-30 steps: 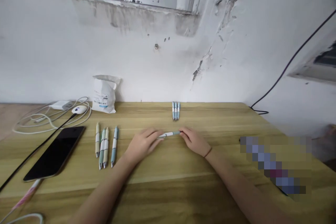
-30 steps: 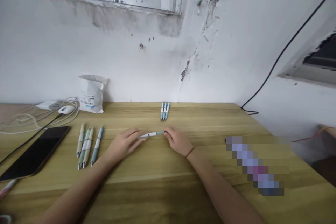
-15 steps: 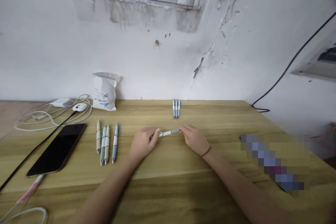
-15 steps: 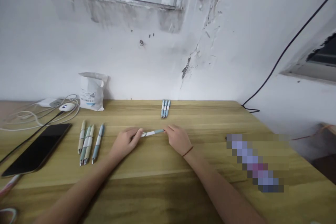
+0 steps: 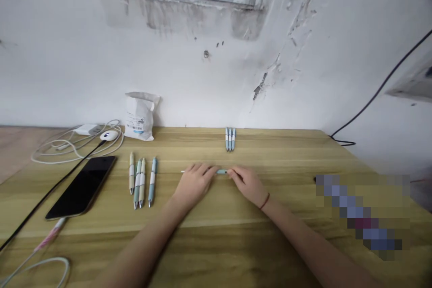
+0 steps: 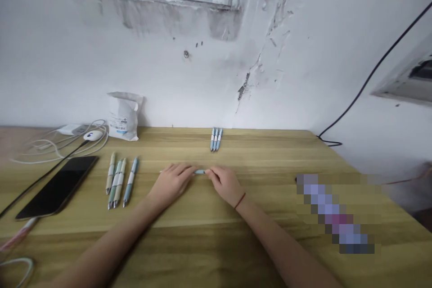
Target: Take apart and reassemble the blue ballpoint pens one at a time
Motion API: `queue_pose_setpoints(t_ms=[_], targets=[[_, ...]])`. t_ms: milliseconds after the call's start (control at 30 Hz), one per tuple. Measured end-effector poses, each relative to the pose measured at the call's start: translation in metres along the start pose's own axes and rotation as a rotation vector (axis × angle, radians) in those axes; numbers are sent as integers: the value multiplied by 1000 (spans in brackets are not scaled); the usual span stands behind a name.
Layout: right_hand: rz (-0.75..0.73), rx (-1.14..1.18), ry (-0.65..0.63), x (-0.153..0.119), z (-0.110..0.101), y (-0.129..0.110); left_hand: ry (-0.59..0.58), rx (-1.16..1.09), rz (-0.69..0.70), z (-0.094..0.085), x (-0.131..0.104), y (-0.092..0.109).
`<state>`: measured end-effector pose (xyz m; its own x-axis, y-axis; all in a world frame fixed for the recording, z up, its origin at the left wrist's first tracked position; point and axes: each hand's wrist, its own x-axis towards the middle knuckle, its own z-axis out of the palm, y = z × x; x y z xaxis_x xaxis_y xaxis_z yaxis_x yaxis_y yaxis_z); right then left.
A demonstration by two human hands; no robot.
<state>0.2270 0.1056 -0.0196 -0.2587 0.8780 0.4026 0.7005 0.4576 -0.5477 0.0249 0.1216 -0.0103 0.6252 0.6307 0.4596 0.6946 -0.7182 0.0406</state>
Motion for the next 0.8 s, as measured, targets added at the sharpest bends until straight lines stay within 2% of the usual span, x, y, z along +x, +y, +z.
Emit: queue_pose_setpoints(t_ms=[200, 400, 567, 800], targets=[[35, 98, 43, 0, 0, -6, -93, -73, -75, -3, 0, 6], [-4, 74, -24, 1, 0, -5, -214, -88, -76, -4, -2, 10], [30, 125, 22, 0, 1, -5, -186, -99, -121, -2, -2, 10], [27, 139, -21, 2, -1, -7, -179, -135, -134, -5, -2, 11]])
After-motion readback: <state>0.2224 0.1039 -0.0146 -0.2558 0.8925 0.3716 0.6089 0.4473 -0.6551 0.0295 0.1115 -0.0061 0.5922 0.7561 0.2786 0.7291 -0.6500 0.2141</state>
